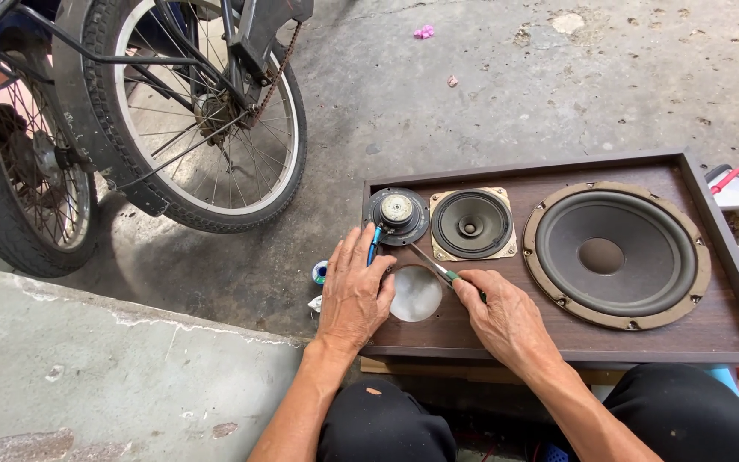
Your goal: The person uses a power drill to remove screws from a speaker box, then uses a utility knife to scrape the edges of a circular cutout. They connect wires to a small speaker driver and place it into the cutout, securing it with screws using the power drill.
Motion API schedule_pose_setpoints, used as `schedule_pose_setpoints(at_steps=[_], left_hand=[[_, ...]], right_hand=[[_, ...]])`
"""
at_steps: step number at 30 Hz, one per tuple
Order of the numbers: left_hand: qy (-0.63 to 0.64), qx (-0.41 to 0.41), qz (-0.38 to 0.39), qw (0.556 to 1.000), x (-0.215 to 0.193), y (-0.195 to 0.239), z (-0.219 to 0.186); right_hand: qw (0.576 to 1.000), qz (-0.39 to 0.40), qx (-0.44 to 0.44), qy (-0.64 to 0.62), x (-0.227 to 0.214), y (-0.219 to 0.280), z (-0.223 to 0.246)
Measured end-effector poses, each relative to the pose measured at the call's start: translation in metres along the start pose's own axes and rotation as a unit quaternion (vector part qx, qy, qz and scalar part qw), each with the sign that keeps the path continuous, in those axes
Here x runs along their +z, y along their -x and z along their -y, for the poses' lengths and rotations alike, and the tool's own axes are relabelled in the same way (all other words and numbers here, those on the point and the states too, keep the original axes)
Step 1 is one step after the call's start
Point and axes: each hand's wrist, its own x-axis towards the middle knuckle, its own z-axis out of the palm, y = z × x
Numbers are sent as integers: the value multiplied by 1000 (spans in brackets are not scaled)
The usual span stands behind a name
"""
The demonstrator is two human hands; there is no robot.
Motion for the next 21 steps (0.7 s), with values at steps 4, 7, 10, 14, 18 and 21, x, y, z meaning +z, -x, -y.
schedule_pose_setpoints(at_steps=[4, 7, 10, 14, 18, 21], left_hand=[[-45, -9, 29, 999, 20, 5, 10], [-55, -4, 41, 998, 25, 4, 14], [-48, -7, 47, 998, 26, 0, 14], [-23, -46, 59, 997, 25, -1, 15], [-3, -66, 77, 995, 36, -5, 30], [1, -82, 136, 987, 35, -14, 32]], right_hand=[[1000, 9, -6, 7, -3, 5, 4], [1000, 13, -7, 9, -4, 6, 4], [1000, 14, -11, 14, -6, 7, 5], [999, 17, -15, 34, -3, 5, 1], [999, 20, -12, 31, -6, 9, 6], [999, 15, -20, 35, -6, 7, 3]])
